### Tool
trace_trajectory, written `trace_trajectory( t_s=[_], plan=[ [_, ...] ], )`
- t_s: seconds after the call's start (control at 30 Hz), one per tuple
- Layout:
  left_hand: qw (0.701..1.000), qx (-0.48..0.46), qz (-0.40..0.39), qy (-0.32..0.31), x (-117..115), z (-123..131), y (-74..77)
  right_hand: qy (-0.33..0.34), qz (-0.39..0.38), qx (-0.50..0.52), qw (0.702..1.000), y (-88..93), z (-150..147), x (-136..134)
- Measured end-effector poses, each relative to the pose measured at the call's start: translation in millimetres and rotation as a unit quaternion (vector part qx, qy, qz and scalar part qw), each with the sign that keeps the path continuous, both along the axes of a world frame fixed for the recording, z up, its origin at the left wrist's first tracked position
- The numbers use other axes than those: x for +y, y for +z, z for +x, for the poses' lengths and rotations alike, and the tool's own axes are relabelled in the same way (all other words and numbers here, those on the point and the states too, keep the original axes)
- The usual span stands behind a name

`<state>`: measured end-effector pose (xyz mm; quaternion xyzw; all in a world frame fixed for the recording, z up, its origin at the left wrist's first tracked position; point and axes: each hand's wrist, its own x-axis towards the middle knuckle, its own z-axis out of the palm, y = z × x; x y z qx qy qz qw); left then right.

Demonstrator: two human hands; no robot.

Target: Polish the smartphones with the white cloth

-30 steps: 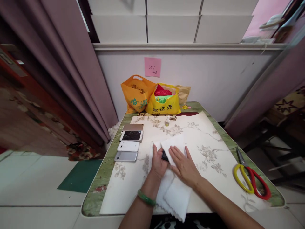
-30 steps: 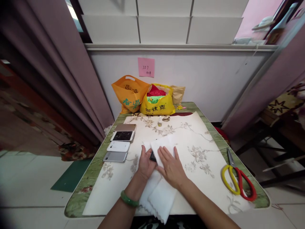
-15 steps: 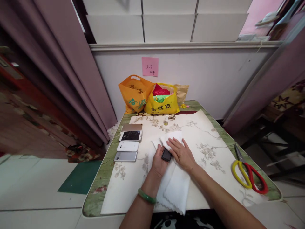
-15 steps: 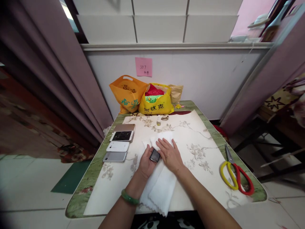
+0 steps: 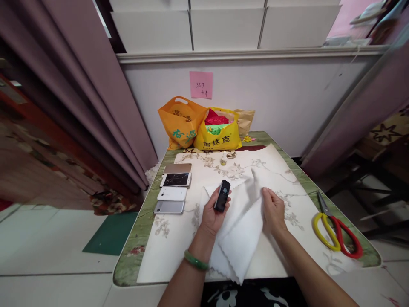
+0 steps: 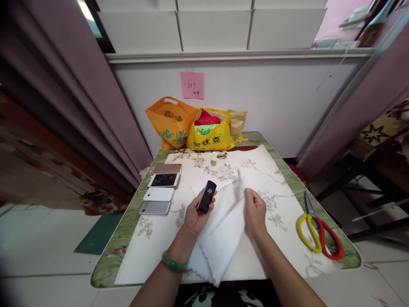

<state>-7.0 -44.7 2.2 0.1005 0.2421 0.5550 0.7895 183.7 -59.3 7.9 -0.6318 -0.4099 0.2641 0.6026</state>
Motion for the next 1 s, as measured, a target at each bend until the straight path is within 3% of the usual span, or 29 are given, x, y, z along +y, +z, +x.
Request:
trace_trajectory(
  t_s=[0.2, 0.47, 0.53, 0.6, 0.63, 0.7, 0.73, 0.8, 0.9, 1.0],
  plan=[
    [0.994, 0.098, 0.034, -0.039, -5.1, 4.2, -2.4, 0.036, -0.013, 0.216, 0.976, 1.1, -5.0, -0.6],
    [0.995, 0.087, 0.038, -0.014, -5.7, 8.1, -0.1, 0.014, -0.002, 0.256, 0.967, 1.7, 1.4, -0.9],
    [0.996, 0.075, 0.045, -0.034, -5.3, 8.0, 0.7, 0.016, 0.009, 0.201, 0.980, 6.9, 0.3, -4.8],
    [0.996, 0.065, 0.033, -0.045, -3.8, 7.8, 0.2, 0.088, 0.033, 0.078, 0.993, 15.0, -2.4, -11.5],
    [0.997, 0.056, 0.020, -0.045, -2.8, 7.7, -0.5, 0.166, 0.041, 0.006, 0.985, 19.5, -4.1, -15.2],
    [0.999, 0.024, -0.015, -0.041, -0.6, 7.7, -2.2, 0.330, 0.041, -0.110, 0.937, 27.2, -7.4, -21.1],
    [0.999, 0.006, -0.032, -0.037, 0.4, 7.7, -3.1, 0.376, 0.036, -0.141, 0.915, 29.6, -8.9, -22.7],
    [0.998, -0.021, -0.055, -0.026, 1.9, 7.9, -4.7, 0.351, 0.034, -0.159, 0.922, 30.9, -11.4, -21.9],
    [0.997, -0.034, -0.061, -0.011, 3.5, 8.3, -6.5, 0.223, 0.062, -0.210, 0.950, 26.8, -14.9, -13.0],
    [0.998, -0.038, -0.058, -0.010, 4.5, 7.8, -7.2, 0.230, 0.103, -0.336, 0.908, 19.4, -22.2, -3.1]
  ],
)
